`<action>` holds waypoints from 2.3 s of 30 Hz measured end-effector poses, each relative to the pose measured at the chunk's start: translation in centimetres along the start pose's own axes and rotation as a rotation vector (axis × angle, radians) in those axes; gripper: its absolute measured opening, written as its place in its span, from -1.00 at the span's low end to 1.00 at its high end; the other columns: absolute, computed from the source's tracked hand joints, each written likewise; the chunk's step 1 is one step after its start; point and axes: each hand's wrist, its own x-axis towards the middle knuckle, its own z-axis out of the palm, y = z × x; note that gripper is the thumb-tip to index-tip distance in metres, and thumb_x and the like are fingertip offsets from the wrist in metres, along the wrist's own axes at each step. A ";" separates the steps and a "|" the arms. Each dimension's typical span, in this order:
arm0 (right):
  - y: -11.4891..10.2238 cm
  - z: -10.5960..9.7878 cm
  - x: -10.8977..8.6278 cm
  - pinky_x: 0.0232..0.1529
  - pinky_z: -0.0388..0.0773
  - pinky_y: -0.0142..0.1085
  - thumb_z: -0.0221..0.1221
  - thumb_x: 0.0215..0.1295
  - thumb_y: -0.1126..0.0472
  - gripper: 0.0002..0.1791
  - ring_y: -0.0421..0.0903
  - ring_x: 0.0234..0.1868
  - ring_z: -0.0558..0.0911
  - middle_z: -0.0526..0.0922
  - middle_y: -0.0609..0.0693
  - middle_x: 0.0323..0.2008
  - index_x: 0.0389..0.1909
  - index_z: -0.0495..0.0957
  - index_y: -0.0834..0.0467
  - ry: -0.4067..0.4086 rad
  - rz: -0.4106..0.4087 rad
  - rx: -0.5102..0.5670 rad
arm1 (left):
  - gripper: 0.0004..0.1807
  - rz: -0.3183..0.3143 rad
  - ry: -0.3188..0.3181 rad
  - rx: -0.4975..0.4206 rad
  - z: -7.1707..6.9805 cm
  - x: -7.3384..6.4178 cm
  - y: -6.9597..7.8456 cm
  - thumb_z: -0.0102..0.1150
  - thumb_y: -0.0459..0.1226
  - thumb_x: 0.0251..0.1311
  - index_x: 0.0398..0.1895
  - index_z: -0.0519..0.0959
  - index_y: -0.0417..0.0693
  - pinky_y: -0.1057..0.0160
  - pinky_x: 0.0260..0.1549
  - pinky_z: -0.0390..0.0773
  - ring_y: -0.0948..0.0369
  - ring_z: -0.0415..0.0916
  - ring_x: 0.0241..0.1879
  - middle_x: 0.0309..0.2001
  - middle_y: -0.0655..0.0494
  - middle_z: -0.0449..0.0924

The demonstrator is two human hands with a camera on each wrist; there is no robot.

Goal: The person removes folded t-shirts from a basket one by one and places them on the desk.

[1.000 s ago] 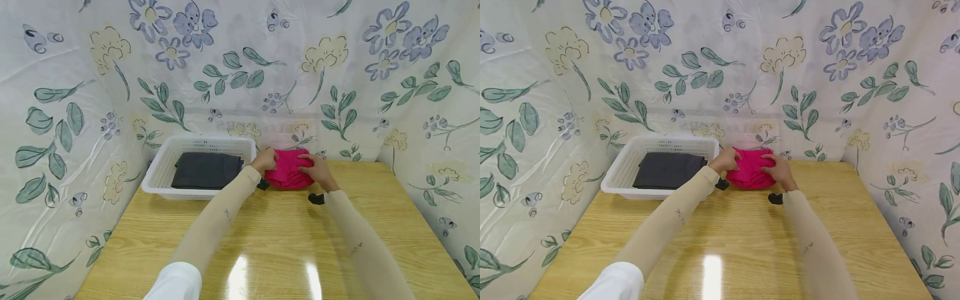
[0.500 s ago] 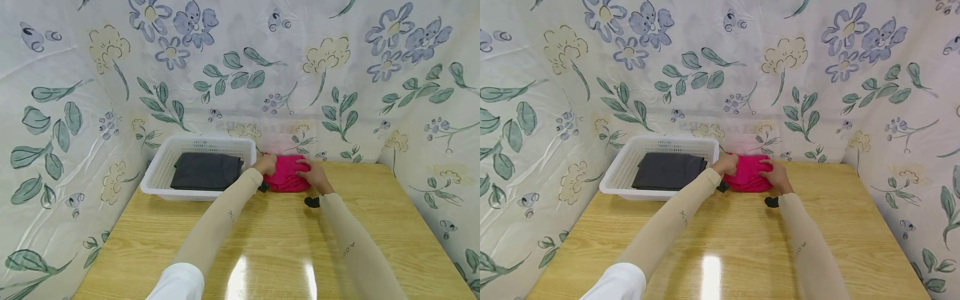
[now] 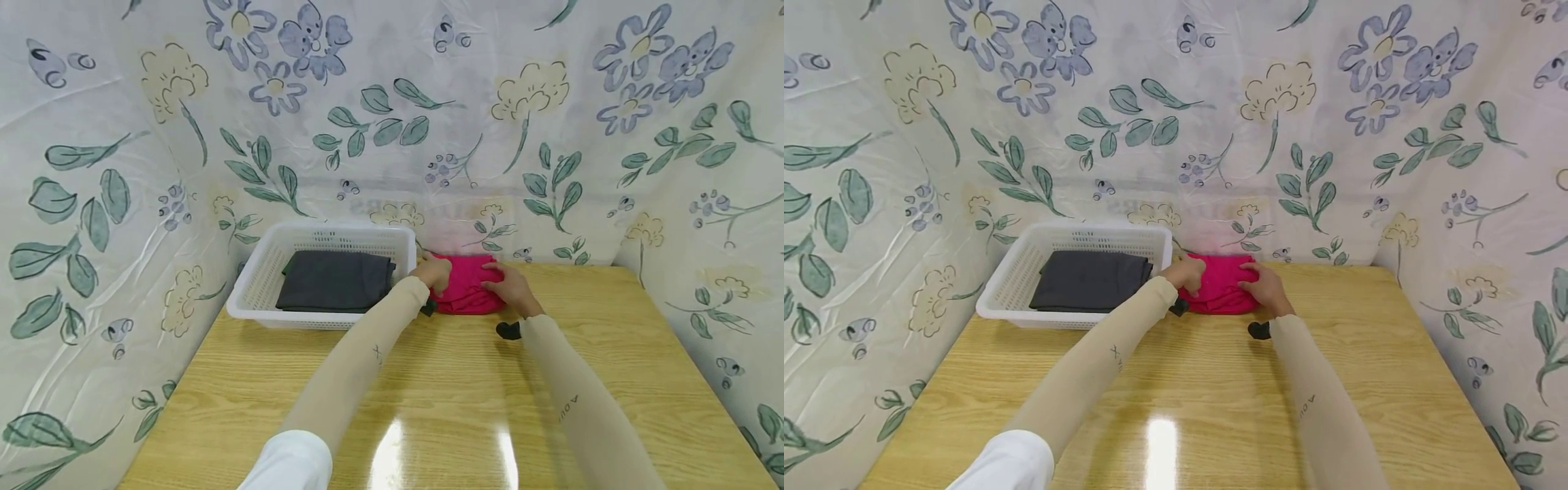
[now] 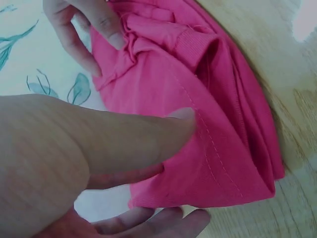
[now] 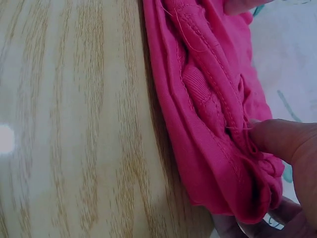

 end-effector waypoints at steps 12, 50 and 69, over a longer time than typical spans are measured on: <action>-0.6 -0.8 -0.5 0.40 0.25 0.19 0.28 0.43 0.13 -0.46 0.33 0.43 0.29 0.34 0.35 0.44 0.34 0.49 0.26 0.065 -0.050 -0.101 | -0.64 0.077 0.051 -0.109 -0.5 -0.5 -0.4 0.36 -0.24 0.30 0.09 0.56 -0.19 0.19 -0.01 0.48 0.02 0.51 0.02 0.06 -0.11 0.63; -8.5 -1.9 -4.9 0.00 0.59 0.01 0.27 0.46 0.02 -0.42 0.16 0.12 0.57 0.55 0.24 0.27 0.42 0.43 0.06 -0.004 -0.291 0.079 | -0.83 0.400 0.262 -0.594 -3.0 -8.0 -6.8 0.12 -0.31 0.49 -0.07 0.66 -0.19 0.17 -0.35 0.66 0.02 0.68 -0.34 -0.23 -0.07 0.70; -13.0 0.5 -5.4 0.01 0.63 -0.06 0.32 0.43 0.12 -0.44 0.11 0.08 0.63 0.60 0.15 0.22 0.39 0.45 0.10 -0.046 -0.434 0.131 | -0.77 0.307 0.300 -0.570 -3.3 -11.9 -12.6 0.12 -0.29 0.50 0.04 0.62 -0.26 0.18 -0.38 0.60 -0.15 0.67 -0.30 -0.22 -0.16 0.69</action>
